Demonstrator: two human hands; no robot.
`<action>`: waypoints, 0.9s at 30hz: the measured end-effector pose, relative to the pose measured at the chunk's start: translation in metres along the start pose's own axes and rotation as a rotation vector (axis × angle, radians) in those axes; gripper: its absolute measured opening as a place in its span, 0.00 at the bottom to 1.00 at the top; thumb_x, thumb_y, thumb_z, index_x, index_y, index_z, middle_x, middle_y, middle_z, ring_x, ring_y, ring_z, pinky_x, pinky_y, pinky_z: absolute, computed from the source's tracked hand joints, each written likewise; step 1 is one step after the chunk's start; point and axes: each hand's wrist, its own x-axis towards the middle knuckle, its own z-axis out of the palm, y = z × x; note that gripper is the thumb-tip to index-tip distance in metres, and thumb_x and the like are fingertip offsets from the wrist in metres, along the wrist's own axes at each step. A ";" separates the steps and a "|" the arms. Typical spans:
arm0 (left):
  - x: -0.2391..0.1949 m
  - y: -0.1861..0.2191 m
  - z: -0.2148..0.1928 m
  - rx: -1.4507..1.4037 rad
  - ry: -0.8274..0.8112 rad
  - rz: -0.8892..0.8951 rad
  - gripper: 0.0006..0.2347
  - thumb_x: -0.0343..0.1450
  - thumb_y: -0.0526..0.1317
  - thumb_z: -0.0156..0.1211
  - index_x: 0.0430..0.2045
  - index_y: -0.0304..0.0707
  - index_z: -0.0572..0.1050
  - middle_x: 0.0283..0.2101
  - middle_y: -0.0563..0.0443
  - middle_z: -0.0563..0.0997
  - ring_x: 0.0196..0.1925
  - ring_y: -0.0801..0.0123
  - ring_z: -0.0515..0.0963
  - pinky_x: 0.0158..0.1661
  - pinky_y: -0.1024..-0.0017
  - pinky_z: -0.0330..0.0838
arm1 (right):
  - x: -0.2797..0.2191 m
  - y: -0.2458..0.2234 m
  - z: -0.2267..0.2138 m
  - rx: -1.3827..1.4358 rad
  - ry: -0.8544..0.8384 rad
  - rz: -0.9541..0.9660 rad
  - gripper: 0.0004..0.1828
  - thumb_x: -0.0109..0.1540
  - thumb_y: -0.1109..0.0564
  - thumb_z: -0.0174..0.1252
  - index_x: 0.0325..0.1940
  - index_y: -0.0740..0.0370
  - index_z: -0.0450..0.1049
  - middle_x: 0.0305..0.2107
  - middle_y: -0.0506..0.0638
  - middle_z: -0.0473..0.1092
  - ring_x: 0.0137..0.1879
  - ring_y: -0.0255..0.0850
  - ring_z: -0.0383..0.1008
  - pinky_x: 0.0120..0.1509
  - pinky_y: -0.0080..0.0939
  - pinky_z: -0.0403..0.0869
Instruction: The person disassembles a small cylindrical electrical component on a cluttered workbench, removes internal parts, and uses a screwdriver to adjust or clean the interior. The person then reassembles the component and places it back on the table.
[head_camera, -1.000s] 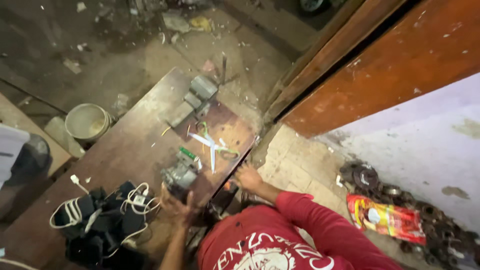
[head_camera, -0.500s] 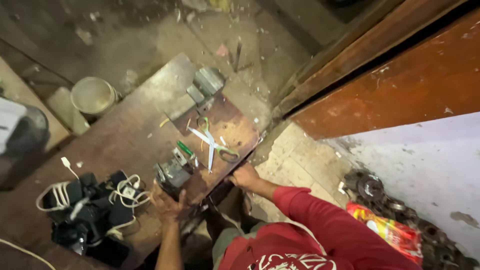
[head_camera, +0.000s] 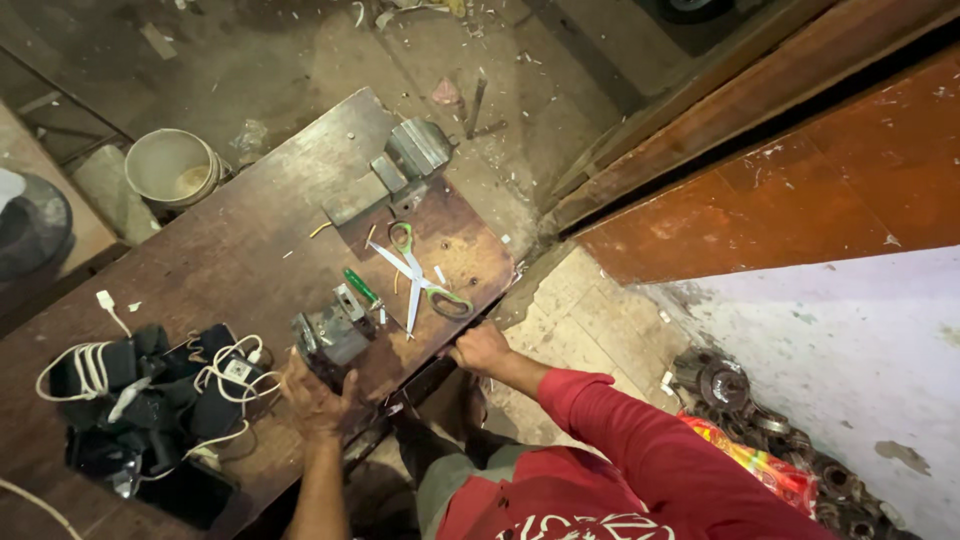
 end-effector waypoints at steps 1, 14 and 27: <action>-0.001 0.001 -0.002 -0.005 0.001 -0.003 0.46 0.65 0.62 0.61 0.72 0.28 0.51 0.65 0.27 0.67 0.65 0.34 0.67 0.69 0.39 0.55 | 0.000 0.000 0.002 -0.027 -0.099 0.047 0.20 0.63 0.39 0.54 0.37 0.52 0.84 0.25 0.59 0.77 0.33 0.56 0.79 0.42 0.58 0.75; 0.006 0.001 0.000 0.041 0.045 0.046 0.45 0.66 0.63 0.60 0.71 0.27 0.52 0.63 0.28 0.68 0.63 0.37 0.69 0.68 0.39 0.56 | 0.002 0.006 0.009 0.009 0.182 -0.111 0.18 0.59 0.43 0.55 0.37 0.56 0.82 0.26 0.58 0.77 0.31 0.57 0.78 0.37 0.58 0.76; 0.016 -0.002 0.005 -0.086 0.087 0.094 0.42 0.66 0.61 0.65 0.68 0.29 0.59 0.64 0.30 0.70 0.63 0.38 0.70 0.64 0.47 0.61 | 0.004 0.003 0.023 -0.187 -0.263 0.102 0.20 0.63 0.41 0.52 0.26 0.51 0.81 0.21 0.56 0.76 0.25 0.54 0.77 0.28 0.58 0.72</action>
